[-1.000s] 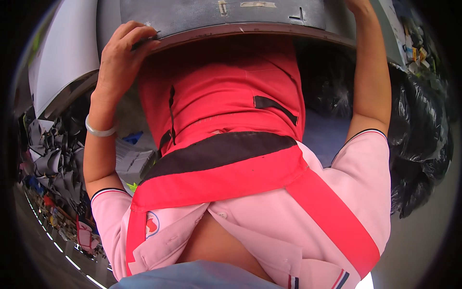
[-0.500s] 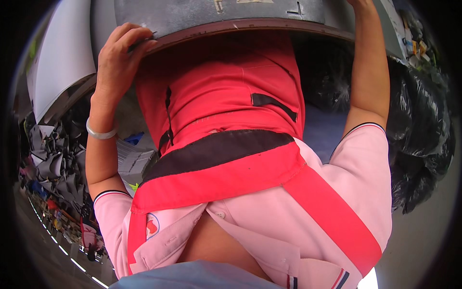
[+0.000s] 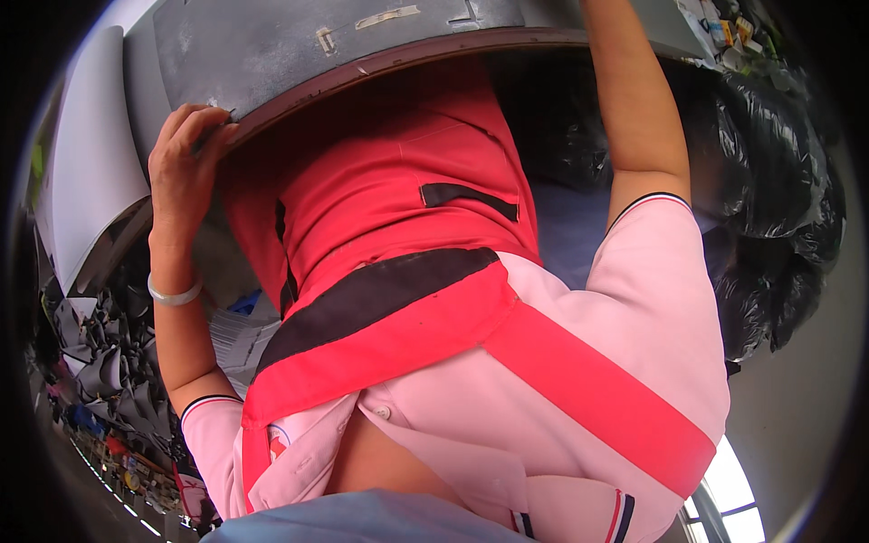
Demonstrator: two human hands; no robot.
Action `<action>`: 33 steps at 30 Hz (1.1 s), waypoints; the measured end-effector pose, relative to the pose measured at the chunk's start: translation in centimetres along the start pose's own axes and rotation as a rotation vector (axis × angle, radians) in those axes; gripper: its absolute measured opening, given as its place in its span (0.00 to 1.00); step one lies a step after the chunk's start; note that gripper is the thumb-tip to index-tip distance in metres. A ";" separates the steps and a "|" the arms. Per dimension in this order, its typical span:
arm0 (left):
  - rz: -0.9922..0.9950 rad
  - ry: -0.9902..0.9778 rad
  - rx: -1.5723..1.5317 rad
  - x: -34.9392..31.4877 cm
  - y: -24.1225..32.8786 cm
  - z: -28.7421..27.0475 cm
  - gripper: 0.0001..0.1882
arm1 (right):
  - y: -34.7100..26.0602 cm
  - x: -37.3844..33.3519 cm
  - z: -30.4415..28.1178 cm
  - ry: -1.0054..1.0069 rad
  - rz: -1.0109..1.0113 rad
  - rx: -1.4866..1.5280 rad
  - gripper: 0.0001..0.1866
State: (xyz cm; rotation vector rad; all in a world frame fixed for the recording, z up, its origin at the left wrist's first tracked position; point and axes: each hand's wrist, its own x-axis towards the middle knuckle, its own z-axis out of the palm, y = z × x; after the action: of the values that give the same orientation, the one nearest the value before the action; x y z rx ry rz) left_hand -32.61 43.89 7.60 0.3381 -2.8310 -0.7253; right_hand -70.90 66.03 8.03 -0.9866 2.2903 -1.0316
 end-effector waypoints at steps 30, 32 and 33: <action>0.167 0.409 0.203 12.0 5.8 10.4 0.14 | -1.2 -10.0 3.6 0.091 -0.259 -0.179 0.10; 0.119 0.303 0.204 12.1 5.9 10.5 0.16 | -1.5 -11.2 3.0 0.034 -0.220 -0.235 0.08; 0.122 0.309 0.215 12.3 5.9 10.6 0.16 | -1.5 -11.5 2.9 0.014 -0.225 -0.238 0.08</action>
State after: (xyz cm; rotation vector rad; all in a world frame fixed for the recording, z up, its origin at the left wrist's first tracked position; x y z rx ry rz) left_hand -47.94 50.42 3.04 0.2794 -2.6081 -0.3123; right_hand -60.95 72.64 8.51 -1.3616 2.3946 -0.8648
